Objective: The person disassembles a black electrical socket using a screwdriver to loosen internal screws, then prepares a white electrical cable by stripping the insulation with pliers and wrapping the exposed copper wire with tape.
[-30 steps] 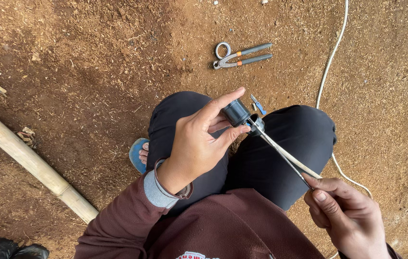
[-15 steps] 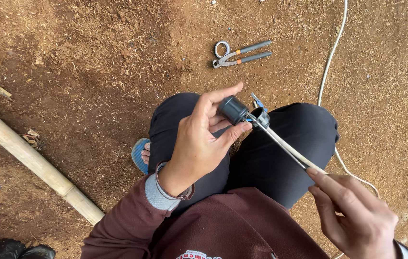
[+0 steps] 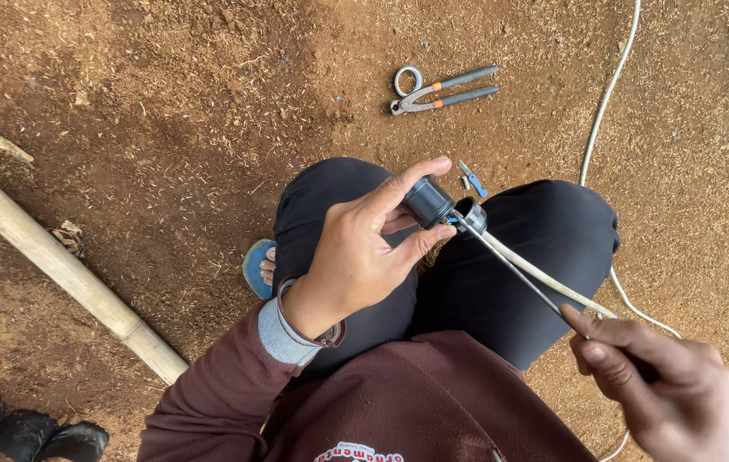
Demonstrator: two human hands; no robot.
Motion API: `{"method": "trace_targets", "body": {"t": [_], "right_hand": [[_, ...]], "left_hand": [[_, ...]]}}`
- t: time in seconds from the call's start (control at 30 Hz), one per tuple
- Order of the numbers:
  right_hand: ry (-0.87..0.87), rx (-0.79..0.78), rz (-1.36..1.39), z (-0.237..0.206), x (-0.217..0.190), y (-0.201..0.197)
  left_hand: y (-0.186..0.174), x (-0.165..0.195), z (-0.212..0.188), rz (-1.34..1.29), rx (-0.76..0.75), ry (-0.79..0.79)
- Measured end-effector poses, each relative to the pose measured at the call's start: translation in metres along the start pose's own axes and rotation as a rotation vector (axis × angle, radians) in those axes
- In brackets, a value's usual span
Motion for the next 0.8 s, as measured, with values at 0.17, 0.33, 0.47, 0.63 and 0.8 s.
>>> {"method": "trace_targets", "body": {"t": [0.17, 0.33, 0.47, 0.63, 0.8], "right_hand": [[0.396, -0.178, 0.461, 0.015, 0.029, -0.002], [-0.354, 0.269, -0.469, -0.003, -0.057, -0.002], [-0.455, 0.209, -0.661, -0.001, -0.085, 0.005], [-0.197, 0.212, -0.475, 0.004, -0.061, 0.003], [-0.014, 0.091, -0.247, 0.004, -0.018, -0.002]], "left_hand": [[0.002, -0.002, 0.002, -0.02, 0.009, -0.006], [0.003, -0.003, 0.003, -0.024, 0.021, -0.001], [0.002, -0.004, 0.002, -0.076, 0.004, -0.011], [0.0, -0.008, 0.002, -0.122, -0.021, -0.031], [0.0, -0.009, 0.003, -0.089, -0.028, -0.004]]}}
Point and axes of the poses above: each hand's wrist, its own z-axis towards the middle knuckle, its own y-axis out of the palm, x = y × z, the point moved 6 cm from there along z, towards the middle knuckle, and after that the axes turned 14 degrees about y, right-handed, at the moved point
